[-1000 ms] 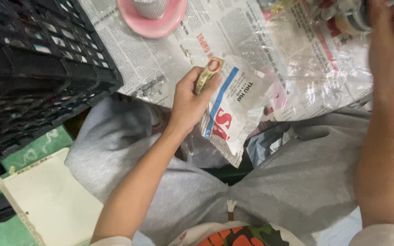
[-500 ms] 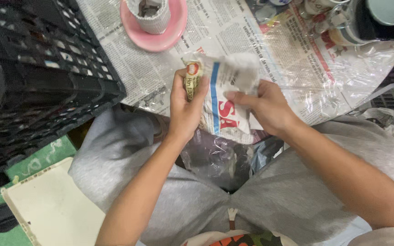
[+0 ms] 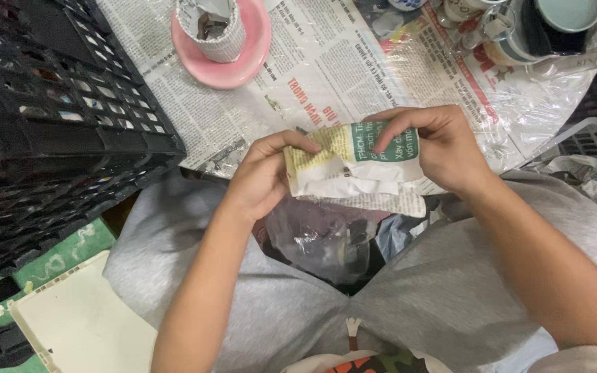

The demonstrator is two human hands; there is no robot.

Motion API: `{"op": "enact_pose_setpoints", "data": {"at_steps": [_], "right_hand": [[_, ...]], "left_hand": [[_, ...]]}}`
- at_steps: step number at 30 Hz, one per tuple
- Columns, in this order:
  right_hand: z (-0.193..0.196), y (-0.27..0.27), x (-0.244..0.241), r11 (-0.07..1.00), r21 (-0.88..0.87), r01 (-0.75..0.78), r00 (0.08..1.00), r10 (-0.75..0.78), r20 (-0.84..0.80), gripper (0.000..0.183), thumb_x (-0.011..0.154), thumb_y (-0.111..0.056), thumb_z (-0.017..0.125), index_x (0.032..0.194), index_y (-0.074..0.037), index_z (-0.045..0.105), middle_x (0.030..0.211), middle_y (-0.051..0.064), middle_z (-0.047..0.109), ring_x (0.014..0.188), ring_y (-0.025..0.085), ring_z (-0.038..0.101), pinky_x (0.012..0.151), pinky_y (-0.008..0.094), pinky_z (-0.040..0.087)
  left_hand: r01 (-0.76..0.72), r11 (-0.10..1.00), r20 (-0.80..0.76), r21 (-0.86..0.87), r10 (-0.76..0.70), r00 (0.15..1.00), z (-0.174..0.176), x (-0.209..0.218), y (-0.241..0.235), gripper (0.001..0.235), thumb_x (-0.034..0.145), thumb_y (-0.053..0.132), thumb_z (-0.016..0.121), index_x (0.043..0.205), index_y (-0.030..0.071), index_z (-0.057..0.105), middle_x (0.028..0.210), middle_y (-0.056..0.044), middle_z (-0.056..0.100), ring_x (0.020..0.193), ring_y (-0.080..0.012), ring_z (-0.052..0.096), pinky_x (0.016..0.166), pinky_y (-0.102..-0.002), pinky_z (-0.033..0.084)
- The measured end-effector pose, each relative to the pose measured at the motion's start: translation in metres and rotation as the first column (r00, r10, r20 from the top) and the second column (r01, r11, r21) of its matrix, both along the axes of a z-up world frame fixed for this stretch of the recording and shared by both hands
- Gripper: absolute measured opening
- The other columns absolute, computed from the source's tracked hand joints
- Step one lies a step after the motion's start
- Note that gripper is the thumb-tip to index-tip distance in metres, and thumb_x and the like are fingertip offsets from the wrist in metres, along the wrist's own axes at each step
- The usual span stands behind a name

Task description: The person unwraps several small ceramic items, including cups, bowls, and a glass, from newspaper and plastic packaging. They place the unwrapped items on the table and discard the wrapping materials.

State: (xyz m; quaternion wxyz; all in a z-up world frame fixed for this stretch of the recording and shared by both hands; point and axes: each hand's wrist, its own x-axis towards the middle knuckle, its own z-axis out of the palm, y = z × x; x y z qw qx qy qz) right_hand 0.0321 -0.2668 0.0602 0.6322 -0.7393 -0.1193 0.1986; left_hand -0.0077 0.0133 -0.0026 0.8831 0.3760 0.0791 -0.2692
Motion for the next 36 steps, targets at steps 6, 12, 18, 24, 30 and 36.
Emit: {"op": "enact_pose_setpoints", "data": {"at_steps": [6, 12, 18, 24, 30, 36], "right_hand": [[0.008, -0.016, 0.001, 0.967, -0.209, -0.145, 0.982, 0.167, 0.090, 0.040, 0.074, 0.020, 0.053, 0.088, -0.006, 0.080, 0.098, 0.009, 0.079, 0.093, 0.020, 0.073, 0.083, 0.031, 0.056], [0.012, -0.013, 0.002, 0.867, -0.358, -0.346, 0.839, 0.457, 0.295, 0.049, 0.060, 0.014, 0.051, 0.092, -0.009, 0.079, 0.115, 0.010, 0.075, 0.108, 0.030, 0.072, 0.088, 0.037, 0.056], [0.008, 0.006, -0.018, 0.778, -0.608, -0.158, 0.804, 0.458, 0.378, 0.044, 0.071, 0.009, 0.062, 0.107, -0.010, 0.077, 0.118, 0.007, 0.076, 0.090, 0.030, 0.075, 0.079, 0.039, 0.059], [0.017, 0.028, -0.028, 0.855, -0.519, -0.020, 0.591, 0.429, 0.683, 0.031, 0.087, -0.012, 0.077, 0.115, -0.002, 0.071, 0.113, 0.011, 0.075, 0.100, 0.028, 0.074, 0.090, 0.041, 0.059], [0.020, 0.040, -0.036, 0.843, -0.534, 0.059, 0.465, 0.450, 0.762, 0.037, 0.083, -0.023, 0.079, 0.112, 0.000, 0.073, 0.116, 0.017, 0.075, 0.111, 0.031, 0.071, 0.095, 0.043, 0.056], [0.023, 0.029, -0.028, 0.945, -0.321, 0.068, 0.847, 0.115, 0.520, 0.025, 0.091, -0.009, 0.081, 0.115, -0.004, 0.074, 0.120, 0.008, 0.073, 0.111, 0.025, 0.074, 0.098, 0.037, 0.059]], "left_hand": [[0.253, 0.952, 0.100, -0.171, -0.239, 0.966, 0.024, 0.006, 0.014, 0.037, 0.091, 0.008, 0.044, 0.107, -0.005, 0.074, 0.108, -0.017, 0.076, 0.101, -0.0225, 0.072, 0.097, -0.034, 0.057], [0.500, 0.785, 0.291, 0.367, -0.607, 0.739, 0.033, -0.002, -0.008, 0.019, 0.094, 0.000, 0.069, 0.111, -0.006, 0.076, 0.108, -0.018, 0.078, 0.099, -0.0203, 0.073, 0.092, -0.031, 0.058], [0.550, 0.711, -0.008, 0.439, -0.609, 0.793, -0.001, -0.007, -0.040, 0.027, 0.095, 0.003, 0.064, 0.118, -0.006, 0.073, 0.106, -0.018, 0.078, 0.086, -0.0248, 0.076, 0.077, -0.032, 0.060], [0.146, 0.989, -0.072, -0.034, -0.148, 0.986, -0.021, -0.002, -0.033, 0.022, 0.094, 0.003, 0.062, 0.112, -0.008, 0.064, 0.108, -0.016, 0.070, 0.096, -0.0260, 0.073, 0.089, -0.041, 0.062], [-0.012, 0.998, -0.164, 0.065, 0.023, 0.986, -0.015, 0.002, -0.022, 0.019, 0.101, 0.010, 0.065, 0.114, -0.003, 0.069, 0.109, -0.007, 0.070, 0.096, -0.0148, 0.067, 0.081, -0.030, 0.053], [0.008, 0.978, 0.073, 0.208, -0.024, 0.997, -0.016, -0.003, -0.027, 0.021, 0.098, 0.002, 0.067, 0.117, -0.004, 0.073, 0.109, -0.008, 0.075, 0.097, -0.0133, 0.070, 0.088, -0.030, 0.058]]}}
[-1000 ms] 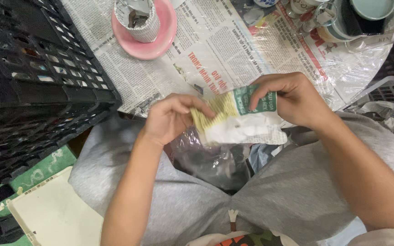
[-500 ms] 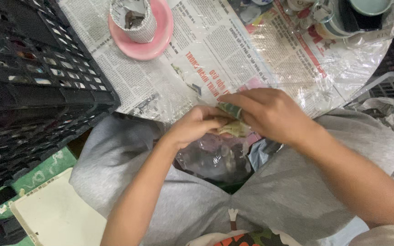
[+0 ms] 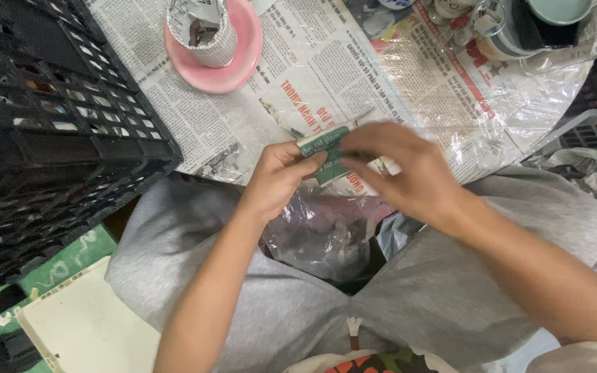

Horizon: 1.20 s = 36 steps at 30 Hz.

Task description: The person unwraps several small ceramic items, including cups, bowls, and a glass, from newspaper and plastic packaging. They place the unwrapped items on the table and discard the wrapping materials.

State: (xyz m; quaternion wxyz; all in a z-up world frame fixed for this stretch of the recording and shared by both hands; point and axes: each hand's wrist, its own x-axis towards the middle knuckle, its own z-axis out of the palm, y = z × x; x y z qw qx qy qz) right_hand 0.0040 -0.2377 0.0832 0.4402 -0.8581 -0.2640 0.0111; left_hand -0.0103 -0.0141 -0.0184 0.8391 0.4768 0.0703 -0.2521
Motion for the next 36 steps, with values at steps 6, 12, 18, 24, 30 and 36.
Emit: {"op": "enact_pose_setpoints", "data": {"at_steps": [6, 12, 18, 24, 30, 36], "right_hand": [[-0.008, -0.010, 0.006, 0.912, 0.392, 0.124, 0.872, 0.089, -0.482, 0.030, 0.094, -0.005, 0.073, 0.123, -0.001, 0.070, 0.126, 0.008, 0.067, 0.111, 0.017, 0.071, 0.101, 0.031, 0.062], [-0.019, 0.005, -0.004, 0.901, 0.354, 0.251, 0.799, 0.014, -0.601, 0.032, 0.098, -0.012, 0.070, 0.128, -0.002, 0.070, 0.119, 0.008, 0.073, 0.103, 0.014, 0.072, 0.088, 0.027, 0.062], [-0.017, 0.013, -0.008, 0.982, 0.183, 0.045, 0.983, -0.011, -0.185, 0.046, 0.090, -0.016, 0.081, 0.130, 0.000, 0.068, 0.127, 0.015, 0.068, 0.110, 0.023, 0.066, 0.089, 0.034, 0.055], [0.003, -0.014, 0.001, 0.983, 0.107, 0.151, 0.931, -0.105, -0.350, 0.023, 0.089, -0.012, 0.078, 0.111, -0.008, 0.080, 0.095, 0.006, 0.079, 0.070, 0.014, 0.071, 0.055, 0.027, 0.053], [0.009, -0.147, -0.028, 0.763, 0.446, 0.467, 0.883, -0.383, -0.271, 0.027, 0.099, 0.008, 0.077, 0.121, 0.001, 0.062, 0.111, 0.014, 0.073, 0.100, 0.016, 0.076, 0.087, 0.027, 0.064], [-0.129, -0.318, -0.117, 0.207, 0.526, 0.825, 0.474, -0.761, -0.443, 0.023, 0.099, 0.016, 0.077, 0.116, 0.003, 0.066, 0.111, 0.014, 0.075, 0.100, 0.020, 0.074, 0.092, 0.032, 0.064]], "left_hand": [[0.036, 0.994, 0.092, -0.108, -0.026, 0.995, 0.004, -0.004, 0.005, 0.024, 0.096, -0.002, 0.071, 0.119, -0.005, 0.072, 0.111, -0.010, 0.077, 0.102, -0.0145, 0.071, 0.094, -0.030, 0.057], [0.000, 0.999, 0.143, 0.045, -0.006, 0.990, 0.003, -0.010, 0.005, 0.025, 0.096, -0.005, 0.071, 0.121, -0.004, 0.074, 0.108, -0.007, 0.076, 0.099, -0.0120, 0.067, 0.089, -0.027, 0.055], [-0.102, 0.972, 0.272, 0.212, 0.041, 0.961, 0.003, -0.016, -0.007, 0.026, 0.090, -0.010, 0.070, 0.115, -0.006, 0.074, 0.121, -0.008, 0.071, 0.106, -0.0138, 0.069, 0.094, -0.027, 0.057], [0.069, 0.986, 0.166, -0.155, -0.043, 0.985, 0.023, -0.008, -0.010, 0.037, 0.093, -0.013, 0.067, 0.130, -0.008, 0.067, 0.143, -0.014, 0.060, 0.131, -0.0215, 0.060, 0.111, -0.033, 0.050], [0.226, 0.974, 0.206, -0.017, -0.218, 0.954, 0.040, -0.003, -0.023, 0.053, 0.093, -0.006, 0.068, 0.144, -0.005, 0.053, 0.140, -0.019, 0.061, 0.132, -0.0283, 0.061, 0.113, -0.044, 0.051], [0.369, 0.916, 0.040, 0.157, -0.379, 0.924, 0.040, -0.013, -0.034, 0.055, 0.091, -0.002, 0.067, 0.144, -0.003, 0.052, 0.135, -0.019, 0.063, 0.125, -0.0298, 0.064, 0.105, -0.046, 0.054]]}}
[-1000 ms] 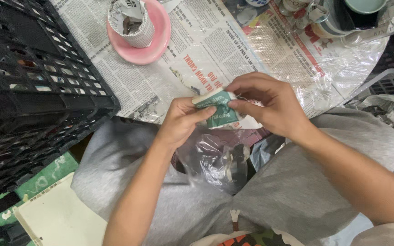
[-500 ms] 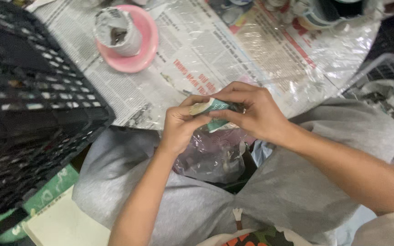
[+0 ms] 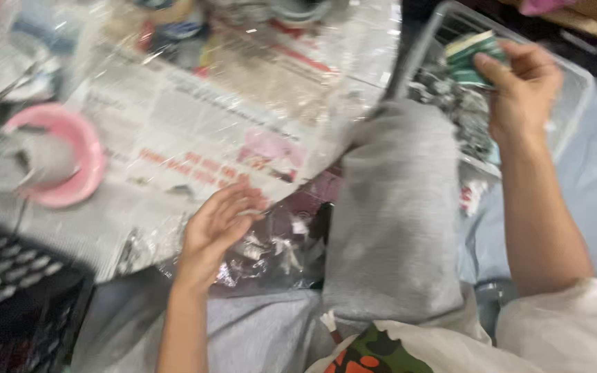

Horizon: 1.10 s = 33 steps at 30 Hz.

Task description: The person unwraps several small ceramic items, including cups, bowls, and a glass, from newspaper and plastic packaging. They place the unwrapped items on the table and discard the wrapping materials.

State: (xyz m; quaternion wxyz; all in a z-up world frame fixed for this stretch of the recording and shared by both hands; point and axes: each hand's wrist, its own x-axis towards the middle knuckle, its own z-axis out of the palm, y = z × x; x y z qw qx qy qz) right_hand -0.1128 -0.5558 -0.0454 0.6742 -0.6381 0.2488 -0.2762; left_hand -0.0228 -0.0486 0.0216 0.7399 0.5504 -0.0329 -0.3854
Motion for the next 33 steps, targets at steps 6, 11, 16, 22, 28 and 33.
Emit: {"op": "enact_pose_setpoints", "data": {"at_steps": [6, 11, 16, 22, 28, 33], "right_hand": [[-0.139, -0.036, -0.094, 0.840, -0.522, -0.152, 0.717, -0.270, -0.643, 0.028, 0.081, -0.007, 0.081, 0.109, -0.006, 0.081, 0.099, 0.017, 0.077, 0.091, 0.027, 0.074, 0.084, 0.037, 0.057], [-0.174, -0.011, -0.082, 0.672, -0.697, -0.250, 0.775, -0.293, -0.560, 0.015, 0.080, -0.001, 0.075, 0.096, 0.000, 0.077, 0.098, 0.025, 0.073, 0.093, 0.042, 0.071, 0.083, 0.049, 0.056], [-0.228, -0.004, -0.037, 0.771, -0.494, -0.402, 0.635, -0.153, -0.757, 0.015, 0.088, -0.017, 0.071, 0.094, -0.005, 0.079, 0.093, 0.024, 0.073, 0.087, 0.040, 0.074, 0.079, 0.048, 0.057], [-0.217, -0.022, -0.008, 0.780, -0.162, -0.605, 0.254, -0.004, -0.967, 0.035, 0.092, -0.034, 0.067, 0.109, -0.004, 0.075, 0.110, 0.023, 0.073, 0.101, 0.041, 0.071, 0.084, 0.053, 0.055], [-0.012, 0.015, 0.050, 0.615, -0.501, -0.609, 0.551, -0.125, -0.825, 0.022, 0.111, -0.008, 0.056, 0.122, -0.004, 0.075, 0.106, 0.014, 0.074, 0.083, 0.024, 0.070, 0.071, 0.041, 0.057], [0.138, 0.164, 0.099, 0.464, -0.674, -0.575, 0.818, 0.348, -0.458, 0.025, 0.104, -0.011, 0.066, 0.126, -0.001, 0.069, 0.114, 0.014, 0.071, 0.104, 0.024, 0.069, 0.086, 0.037, 0.055]], "left_hand": [[0.151, 0.988, 0.020, 0.025, -0.151, 0.988, -0.008, -0.006, -0.013, 0.059, 0.090, 0.001, 0.065, 0.147, -0.004, 0.049, 0.136, -0.022, 0.062, 0.124, -0.0333, 0.064, 0.105, -0.050, 0.056], [0.304, 0.952, -0.068, 0.039, -0.301, 0.951, -0.017, -0.015, -0.023, 0.062, 0.089, 0.000, 0.065, 0.148, -0.005, 0.046, 0.135, -0.023, 0.061, 0.123, -0.0326, 0.063, 0.106, -0.047, 0.053], [0.319, 0.946, -0.100, 0.053, -0.313, 0.944, -0.017, -0.015, -0.032, 0.063, 0.088, -0.002, 0.065, 0.148, -0.005, 0.046, 0.134, -0.023, 0.061, 0.122, -0.0308, 0.063, 0.105, -0.045, 0.054], [0.271, 0.963, -0.085, 0.008, -0.269, 0.959, -0.013, -0.012, -0.023, 0.062, 0.090, 0.001, 0.068, 0.148, -0.002, 0.047, 0.136, -0.019, 0.062, 0.123, -0.0267, 0.063, 0.105, -0.041, 0.054], [0.140, 0.990, 0.036, -0.019, -0.139, 0.990, -0.001, 0.003, -0.008, 0.054, 0.095, 0.006, 0.070, 0.147, 0.003, 0.052, 0.134, -0.011, 0.064, 0.119, -0.0207, 0.064, 0.101, -0.037, 0.054], [-0.036, 0.999, 0.241, -0.030, 0.042, 0.970, 0.011, 0.024, 0.012, 0.045, 0.099, 0.007, 0.069, 0.143, 0.002, 0.058, 0.131, -0.010, 0.069, 0.123, -0.0181, 0.065, 0.108, -0.034, 0.053]]}}
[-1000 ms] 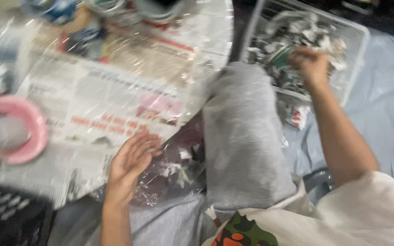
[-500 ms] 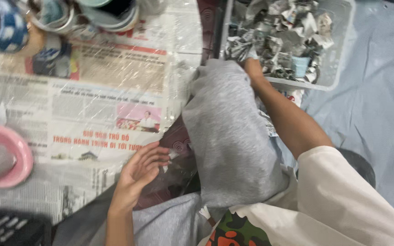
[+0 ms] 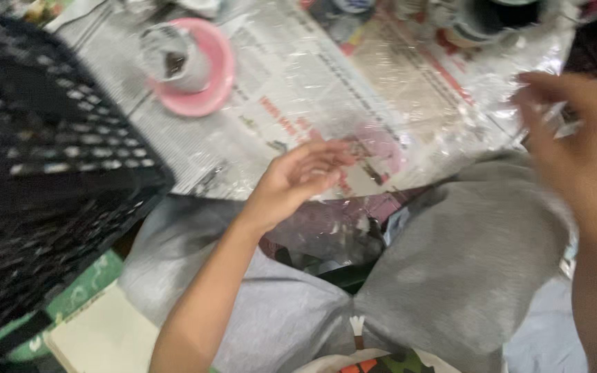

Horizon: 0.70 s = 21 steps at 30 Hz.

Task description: The person unwraps several small ceramic items, including cups, bowls, and a glass, from newspaper and plastic packaging. They place the unwrapped items on the table and discard the wrapping materials.

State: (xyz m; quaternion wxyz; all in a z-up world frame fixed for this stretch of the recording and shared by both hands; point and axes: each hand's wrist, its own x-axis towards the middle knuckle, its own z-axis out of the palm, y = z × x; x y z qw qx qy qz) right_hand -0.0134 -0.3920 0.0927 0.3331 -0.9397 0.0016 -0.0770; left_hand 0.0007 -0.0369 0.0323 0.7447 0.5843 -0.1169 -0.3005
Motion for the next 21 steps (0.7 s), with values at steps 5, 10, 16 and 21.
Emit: {"op": "enact_pose_setpoints", "data": {"at_steps": [5, 10, 16, 21], "right_hand": [[0.008, 0.146, 0.049, 0.816, -0.031, -0.577, 0.816, 0.578, -0.007, 0.025, 0.090, -0.016, 0.079, 0.112, -0.004, 0.075, 0.106, 0.014, 0.076, 0.093, 0.032, 0.073, 0.080, 0.042, 0.058], [-0.023, 0.240, 0.116, 0.837, 0.171, -0.520, 0.851, 0.524, 0.026, 0.041, 0.097, -0.016, 0.075, 0.135, -0.005, 0.063, 0.119, 0.017, 0.070, 0.101, 0.030, 0.073, 0.082, 0.040, 0.059], [-0.053, 0.312, 0.152, 0.819, -0.007, -0.574, 0.778, 0.548, 0.306, 0.053, 0.073, -0.015, 0.087, 0.122, -0.006, 0.068, 0.135, 0.030, 0.053, 0.110, 0.045, 0.062, 0.085, 0.049, 0.055], [-0.072, 0.321, 0.163, 0.826, -0.007, -0.563, 0.820, 0.560, 0.122, 0.033, 0.086, -0.016, 0.088, 0.114, -0.009, 0.074, 0.113, 0.021, 0.060, 0.097, 0.041, 0.068, 0.082, 0.050, 0.055]], "left_hand": [[-0.195, 0.978, 0.059, 0.074, 0.191, 0.980, 0.007, 0.027, 0.031, 0.039, 0.100, 0.009, 0.069, 0.138, 0.002, 0.061, 0.127, -0.008, 0.071, 0.117, -0.0151, 0.067, 0.102, -0.031, 0.054], [-0.501, 0.770, 0.343, 0.395, 0.382, 0.858, 0.010, 0.041, 0.076, 0.043, 0.092, 0.015, 0.073, 0.133, 0.007, 0.063, 0.124, -0.008, 0.073, 0.098, -0.0151, 0.072, 0.082, -0.029, 0.057], [-0.521, 0.461, 0.388, 0.718, 0.356, 0.850, 0.011, 0.043, 0.110, 0.046, 0.084, 0.029, 0.079, 0.123, 0.009, 0.064, 0.107, -0.011, 0.073, 0.087, -0.0247, 0.071, 0.081, -0.037, 0.056], [-0.565, 0.421, 0.491, 0.710, 0.278, 0.825, -0.001, 0.041, 0.112, 0.060, 0.084, 0.035, 0.081, 0.129, 0.005, 0.056, 0.115, -0.018, 0.071, 0.104, -0.0329, 0.067, 0.087, -0.043, 0.052]]}}
